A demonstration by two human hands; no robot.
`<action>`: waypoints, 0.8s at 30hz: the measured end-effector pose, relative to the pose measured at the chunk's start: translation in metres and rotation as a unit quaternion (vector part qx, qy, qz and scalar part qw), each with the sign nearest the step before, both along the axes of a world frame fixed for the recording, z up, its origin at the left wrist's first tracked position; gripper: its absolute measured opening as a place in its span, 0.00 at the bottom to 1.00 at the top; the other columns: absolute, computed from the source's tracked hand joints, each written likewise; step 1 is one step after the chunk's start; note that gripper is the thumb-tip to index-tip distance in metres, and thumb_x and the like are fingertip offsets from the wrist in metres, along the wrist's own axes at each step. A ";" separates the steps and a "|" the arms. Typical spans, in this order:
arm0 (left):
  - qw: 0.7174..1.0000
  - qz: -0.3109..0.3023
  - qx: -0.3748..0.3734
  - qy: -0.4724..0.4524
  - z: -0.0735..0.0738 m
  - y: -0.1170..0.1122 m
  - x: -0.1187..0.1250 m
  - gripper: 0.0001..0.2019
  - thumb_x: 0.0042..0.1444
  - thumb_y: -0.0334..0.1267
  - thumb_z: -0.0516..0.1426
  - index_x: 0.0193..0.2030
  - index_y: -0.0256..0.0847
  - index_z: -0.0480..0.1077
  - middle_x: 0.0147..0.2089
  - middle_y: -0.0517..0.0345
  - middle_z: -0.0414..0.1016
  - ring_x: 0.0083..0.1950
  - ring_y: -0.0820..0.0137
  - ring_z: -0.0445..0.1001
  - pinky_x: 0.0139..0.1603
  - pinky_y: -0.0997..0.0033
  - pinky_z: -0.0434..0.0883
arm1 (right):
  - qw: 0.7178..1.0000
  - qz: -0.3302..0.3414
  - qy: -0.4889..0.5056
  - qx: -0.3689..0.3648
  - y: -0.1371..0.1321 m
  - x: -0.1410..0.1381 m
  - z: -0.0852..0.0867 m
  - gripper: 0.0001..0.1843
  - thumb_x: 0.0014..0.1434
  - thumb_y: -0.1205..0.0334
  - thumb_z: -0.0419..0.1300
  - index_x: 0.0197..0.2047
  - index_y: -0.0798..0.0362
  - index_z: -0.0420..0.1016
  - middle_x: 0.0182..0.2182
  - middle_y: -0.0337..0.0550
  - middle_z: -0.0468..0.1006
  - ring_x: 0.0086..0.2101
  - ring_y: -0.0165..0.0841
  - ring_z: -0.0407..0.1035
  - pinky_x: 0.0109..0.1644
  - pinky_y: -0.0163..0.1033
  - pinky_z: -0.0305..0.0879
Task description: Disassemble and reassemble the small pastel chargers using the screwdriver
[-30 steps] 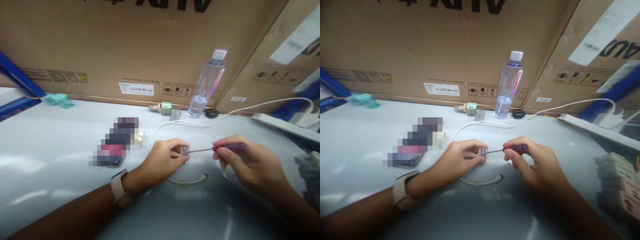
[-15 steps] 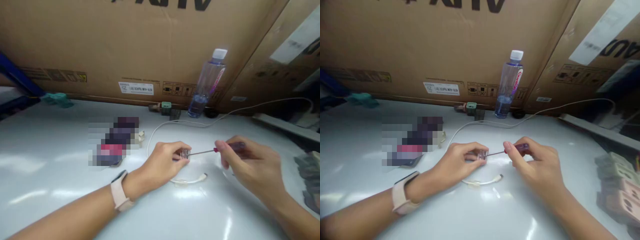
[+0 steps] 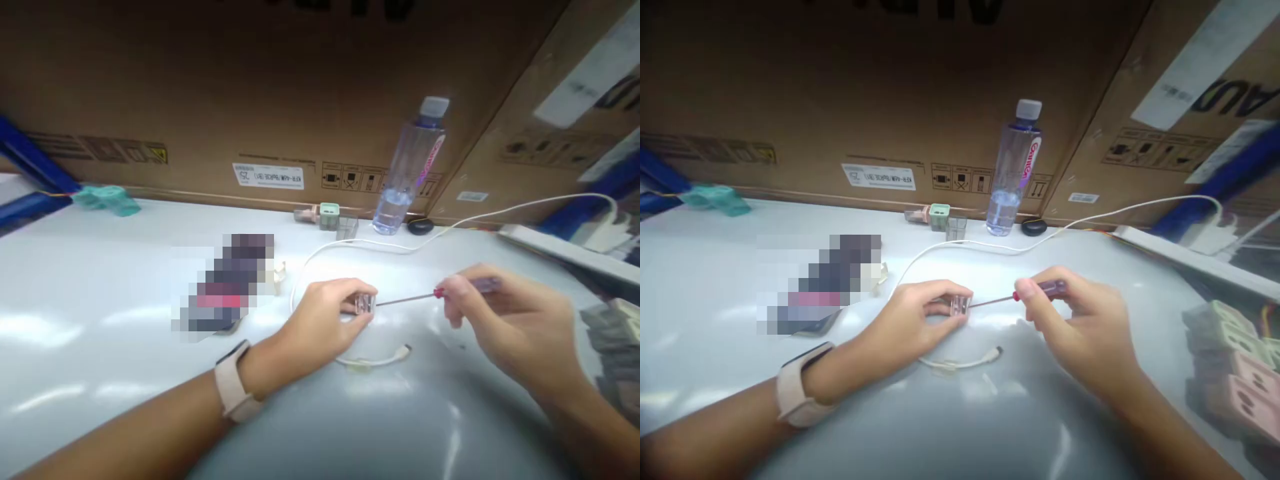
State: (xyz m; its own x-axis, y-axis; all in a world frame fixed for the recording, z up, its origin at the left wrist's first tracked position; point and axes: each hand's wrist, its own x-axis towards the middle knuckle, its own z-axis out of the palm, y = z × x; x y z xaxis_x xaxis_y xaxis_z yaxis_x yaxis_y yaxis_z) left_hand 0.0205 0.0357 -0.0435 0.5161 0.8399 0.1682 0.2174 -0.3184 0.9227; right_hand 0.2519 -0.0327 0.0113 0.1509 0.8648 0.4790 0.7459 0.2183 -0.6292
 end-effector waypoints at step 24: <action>1.000 -0.006 0.006 0.006 0.003 -0.001 -0.001 0.16 0.59 0.30 0.65 0.54 0.38 0.81 0.52 0.49 0.86 0.43 0.66 0.86 0.50 0.68 0.85 | 0.989 0.114 0.036 -0.090 -0.004 0.010 0.011 0.25 0.69 0.47 0.65 0.21 0.46 0.74 0.18 0.36 0.74 0.22 0.32 0.69 0.30 0.40 0.64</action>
